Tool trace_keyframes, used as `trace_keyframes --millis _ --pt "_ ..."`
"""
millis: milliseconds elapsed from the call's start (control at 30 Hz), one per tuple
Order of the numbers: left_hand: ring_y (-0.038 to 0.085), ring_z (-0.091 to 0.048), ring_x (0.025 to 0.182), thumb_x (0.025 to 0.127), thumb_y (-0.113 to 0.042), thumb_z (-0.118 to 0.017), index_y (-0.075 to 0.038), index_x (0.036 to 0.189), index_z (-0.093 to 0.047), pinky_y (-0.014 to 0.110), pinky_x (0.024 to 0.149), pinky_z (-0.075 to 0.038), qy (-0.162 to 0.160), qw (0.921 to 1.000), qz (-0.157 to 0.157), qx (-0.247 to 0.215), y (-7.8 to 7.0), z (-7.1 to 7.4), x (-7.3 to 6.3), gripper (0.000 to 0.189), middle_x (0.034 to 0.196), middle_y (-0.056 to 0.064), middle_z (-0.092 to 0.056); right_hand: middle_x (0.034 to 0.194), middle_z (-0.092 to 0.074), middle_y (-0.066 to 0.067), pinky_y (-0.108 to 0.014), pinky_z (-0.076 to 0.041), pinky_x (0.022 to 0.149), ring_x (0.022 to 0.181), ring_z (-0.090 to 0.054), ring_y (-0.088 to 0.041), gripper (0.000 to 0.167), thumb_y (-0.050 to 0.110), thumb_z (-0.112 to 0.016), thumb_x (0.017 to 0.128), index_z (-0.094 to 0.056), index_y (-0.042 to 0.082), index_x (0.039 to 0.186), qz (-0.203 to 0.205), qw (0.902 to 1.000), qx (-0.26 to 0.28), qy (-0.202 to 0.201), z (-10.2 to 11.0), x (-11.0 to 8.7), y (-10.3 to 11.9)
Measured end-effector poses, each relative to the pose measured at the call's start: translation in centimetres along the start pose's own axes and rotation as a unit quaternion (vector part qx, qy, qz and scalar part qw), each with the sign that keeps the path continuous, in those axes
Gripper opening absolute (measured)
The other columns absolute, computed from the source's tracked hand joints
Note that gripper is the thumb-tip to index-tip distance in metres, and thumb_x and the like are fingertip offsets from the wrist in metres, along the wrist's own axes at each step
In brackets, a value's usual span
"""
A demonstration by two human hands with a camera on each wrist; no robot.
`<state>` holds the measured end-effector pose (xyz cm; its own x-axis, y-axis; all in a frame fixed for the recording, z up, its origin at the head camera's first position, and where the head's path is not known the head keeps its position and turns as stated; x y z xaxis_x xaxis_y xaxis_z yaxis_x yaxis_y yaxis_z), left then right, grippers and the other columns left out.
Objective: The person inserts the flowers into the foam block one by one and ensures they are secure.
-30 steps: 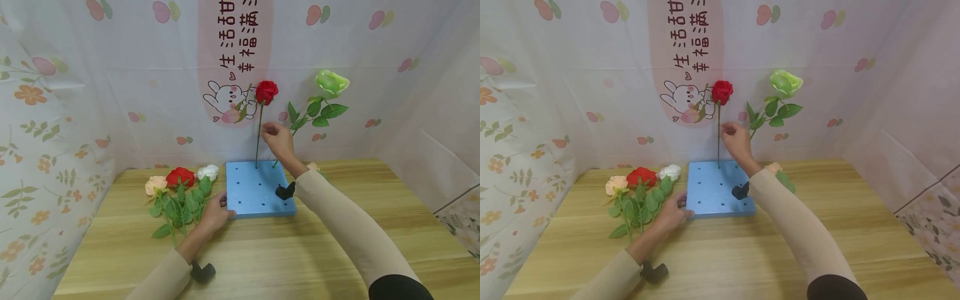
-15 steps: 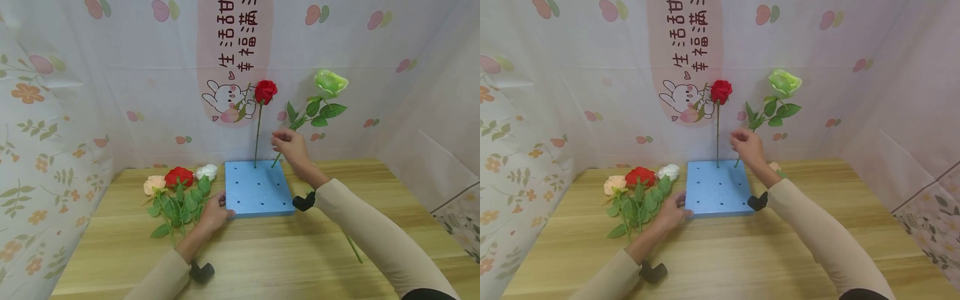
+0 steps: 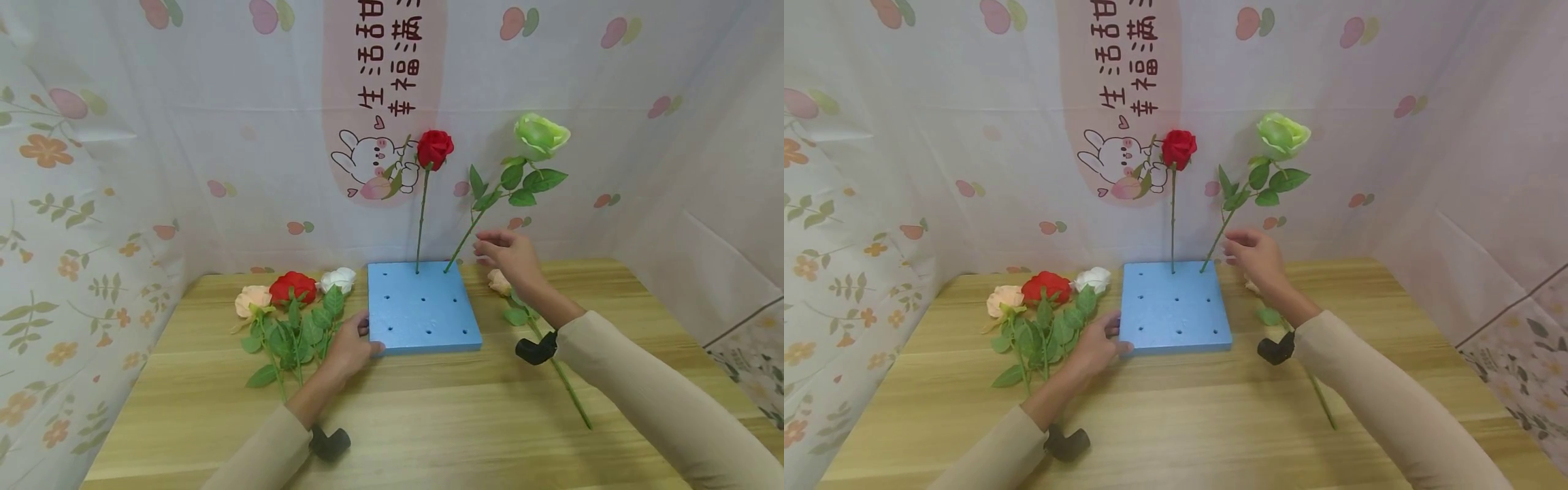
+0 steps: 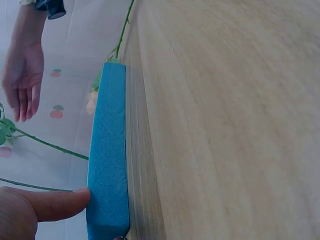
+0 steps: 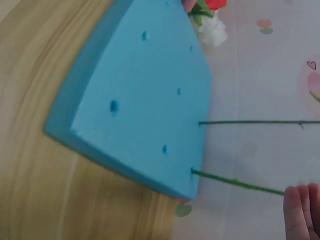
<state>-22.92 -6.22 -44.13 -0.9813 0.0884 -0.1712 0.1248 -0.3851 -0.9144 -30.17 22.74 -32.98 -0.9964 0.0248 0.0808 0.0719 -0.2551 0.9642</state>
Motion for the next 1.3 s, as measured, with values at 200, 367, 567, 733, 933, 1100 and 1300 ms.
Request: trace_keyframes --millis 200,367,567,733,933,1100,1300 --pt "0.037 -0.05 0.124 0.08 0.0 -0.073 0.004 0.144 -0.04 0.05 0.104 -0.041 -0.004 1.0 -0.006 0.003 0.0 0.0 0.0 0.072 0.134 0.022 -0.054 0.088 -0.066 0.008 -0.027 -0.058 0.079 0.081 -0.066 -0.005 0.035 0.019 -0.062 0.096 -0.057 -0.006 0.121 -0.018 0.9998 -0.004 0.003 1.6 -0.8 -1.4" --pt "0.037 -0.05 0.124 0.08 -0.001 -0.073 0.003 0.144 -0.041 0.05 0.104 -0.041 -0.004 1.0 -0.005 0.007 -0.1 -0.1 0.0 0.072 0.133 0.022 -0.055 0.092 -0.065 0.01 -0.029 -0.057 0.081 0.086 -0.066 -0.008 0.041 0.023 -0.061 0.096 -0.054 -0.006 0.125 -0.026 0.9994 -0.018 0.011 2.8 -1.5 -2.5" --pt "0.036 -0.05 0.123 0.08 -0.001 -0.072 0.002 0.145 -0.041 0.05 0.103 -0.042 -0.001 0.9999 -0.004 0.012 -0.1 -0.1 0.1 0.072 0.132 0.021 -0.055 0.097 -0.064 0.007 -0.03 -0.057 0.083 0.09 -0.066 -0.01 0.043 0.02 -0.059 0.098 -0.051 -0.011 0.127 -0.043 0.9982 -0.037 0.019 4.0 -2.7 -3.8" --pt "0.037 -0.05 0.124 0.08 -0.002 -0.072 0.001 0.145 -0.04 0.05 0.102 -0.043 -0.001 0.9999 -0.001 0.011 0.0 -0.1 0.2 0.073 0.132 0.021 -0.055 0.104 -0.064 0.001 -0.03 -0.057 0.082 0.09 -0.067 -0.008 0.046 0.02 -0.059 0.098 -0.05 -0.012 0.13 -0.065 0.996 -0.059 0.02 4.8 -3.4 -4.9" --pt "0.036 -0.05 0.123 0.08 -0.002 -0.072 0.001 0.145 -0.04 0.05 0.103 -0.041 -0.003 0.9999 0.0 0.01 0.1 -0.1 0.2 0.073 0.131 0.021 -0.055 0.117 -0.061 -0.015 -0.035 -0.056 0.087 0.096 -0.067 -0.015 0.045 0.021 -0.056 0.099 -0.05 -0.01 0.132 -0.082 0.9909 -0.095 0.048 5.6 -3.9 -5.8" --pt "0.036 -0.05 0.124 0.08 -0.002 -0.072 0.001 0.146 -0.04 0.05 0.104 -0.041 -0.002 1.0 0.002 0.006 0.1 -0.1 0.2 0.073 0.132 0.021 -0.055 0.126 -0.056 -0.028 -0.031 -0.056 0.085 0.098 -0.067 -0.02 0.046 0.021 -0.053 0.1 -0.049 -0.011 0.133 -0.091 0.9856 -0.125 0.07 6.2 -4.2 -6.2" --pt "0.036 -0.049 0.125 0.081 -0.002 -0.072 0.001 0.146 -0.039 0.05 0.104 -0.041 0.002 1.0 0.001 0.004 0.1 -0.1 0.2 0.073 0.133 0.021 -0.054 0.125 -0.056 -0.03 -0.036 -0.056 0.088 0.1 -0.066 -0.025 0.048 0.023 -0.054 0.1 -0.049 -0.013 0.132 -0.109 0.9797 -0.147 0.082 7.2 -4.8 -7.3"
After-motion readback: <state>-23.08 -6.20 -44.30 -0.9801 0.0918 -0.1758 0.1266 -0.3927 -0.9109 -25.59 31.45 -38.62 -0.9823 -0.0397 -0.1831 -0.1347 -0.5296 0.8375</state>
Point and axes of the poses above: each hand's wrist, its own x-axis towards the middle knuckle, its own z-axis out of the back of the hand, y = z × x, the point moved 4 cm from there along x, towards the middle knuckle
